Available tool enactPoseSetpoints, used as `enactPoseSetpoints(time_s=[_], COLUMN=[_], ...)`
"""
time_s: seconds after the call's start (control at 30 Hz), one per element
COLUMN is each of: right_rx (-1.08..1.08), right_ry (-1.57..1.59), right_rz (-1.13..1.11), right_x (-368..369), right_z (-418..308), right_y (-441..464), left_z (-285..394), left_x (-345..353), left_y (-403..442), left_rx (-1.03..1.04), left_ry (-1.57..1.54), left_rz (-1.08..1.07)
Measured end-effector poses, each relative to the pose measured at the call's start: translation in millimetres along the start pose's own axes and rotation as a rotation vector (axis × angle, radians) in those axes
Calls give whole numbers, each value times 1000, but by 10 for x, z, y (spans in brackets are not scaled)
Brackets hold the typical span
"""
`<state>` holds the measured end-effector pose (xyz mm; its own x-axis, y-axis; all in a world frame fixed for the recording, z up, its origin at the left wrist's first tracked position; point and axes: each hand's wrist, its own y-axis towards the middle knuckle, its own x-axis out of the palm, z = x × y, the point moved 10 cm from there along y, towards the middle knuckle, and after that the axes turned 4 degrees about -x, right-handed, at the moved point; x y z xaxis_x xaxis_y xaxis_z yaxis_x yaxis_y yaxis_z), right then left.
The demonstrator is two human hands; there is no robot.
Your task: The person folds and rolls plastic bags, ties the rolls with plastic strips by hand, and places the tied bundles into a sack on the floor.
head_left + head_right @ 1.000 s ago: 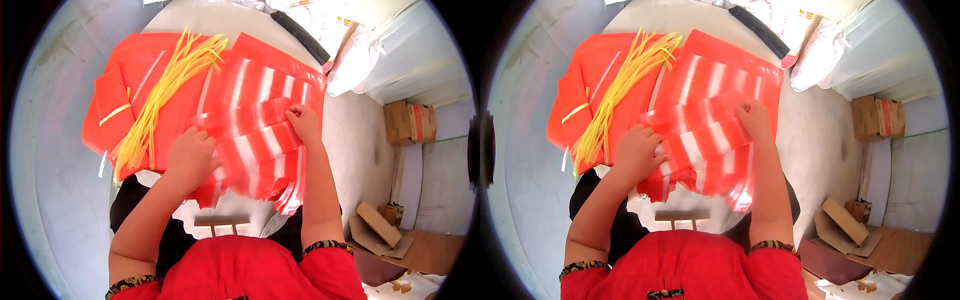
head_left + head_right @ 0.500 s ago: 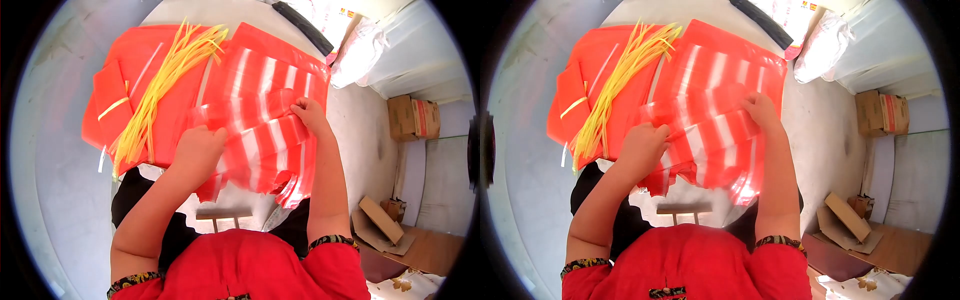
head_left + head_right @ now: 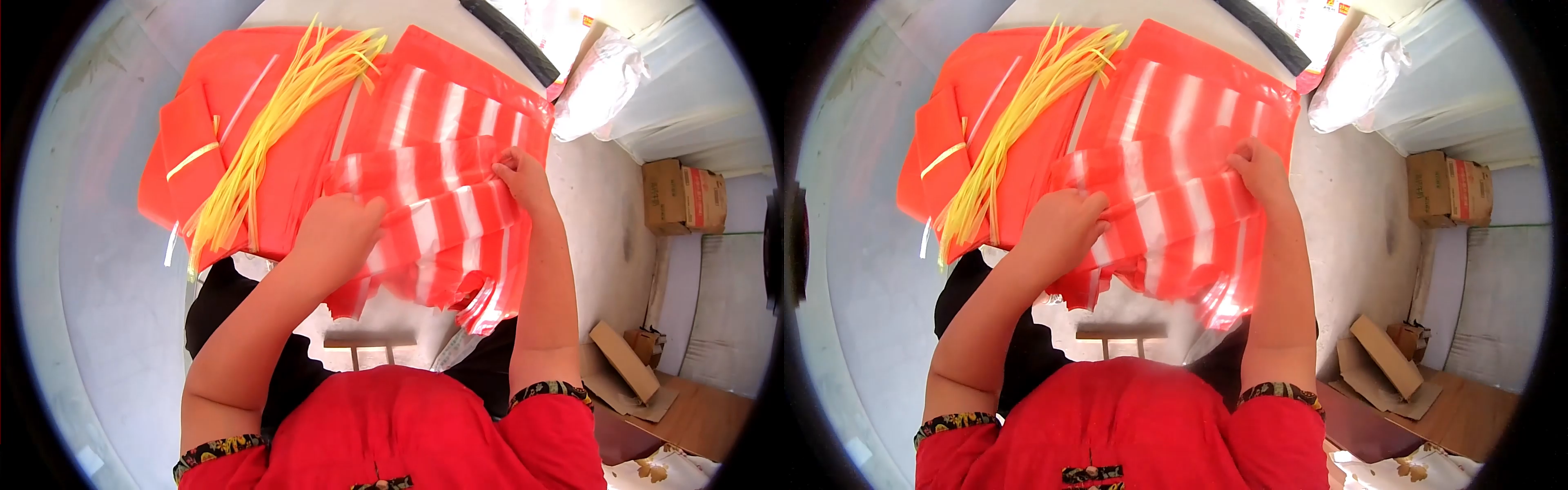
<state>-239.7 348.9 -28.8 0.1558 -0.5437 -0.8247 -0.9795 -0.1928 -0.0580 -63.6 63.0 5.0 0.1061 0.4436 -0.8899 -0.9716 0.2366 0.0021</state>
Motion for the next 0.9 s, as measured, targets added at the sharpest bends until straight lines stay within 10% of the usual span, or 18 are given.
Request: enactPoseSetpoints(time_s=[0.17, 0.33, 0.9], right_rx=[-442, -686, -345], right_ry=[-1, 15, -133], right_rz=[172, -299, -590], right_x=[47, 532, 688], right_z=[-637, -1542, -1515], right_y=[-362, -900, -664], left_z=[-55, -58, -267], left_x=[56, -26, 315], left_y=[23, 11, -137], left_rx=[-78, -168, -301], left_ry=[3, -275, -740], left_rz=[-66, -149, -370])
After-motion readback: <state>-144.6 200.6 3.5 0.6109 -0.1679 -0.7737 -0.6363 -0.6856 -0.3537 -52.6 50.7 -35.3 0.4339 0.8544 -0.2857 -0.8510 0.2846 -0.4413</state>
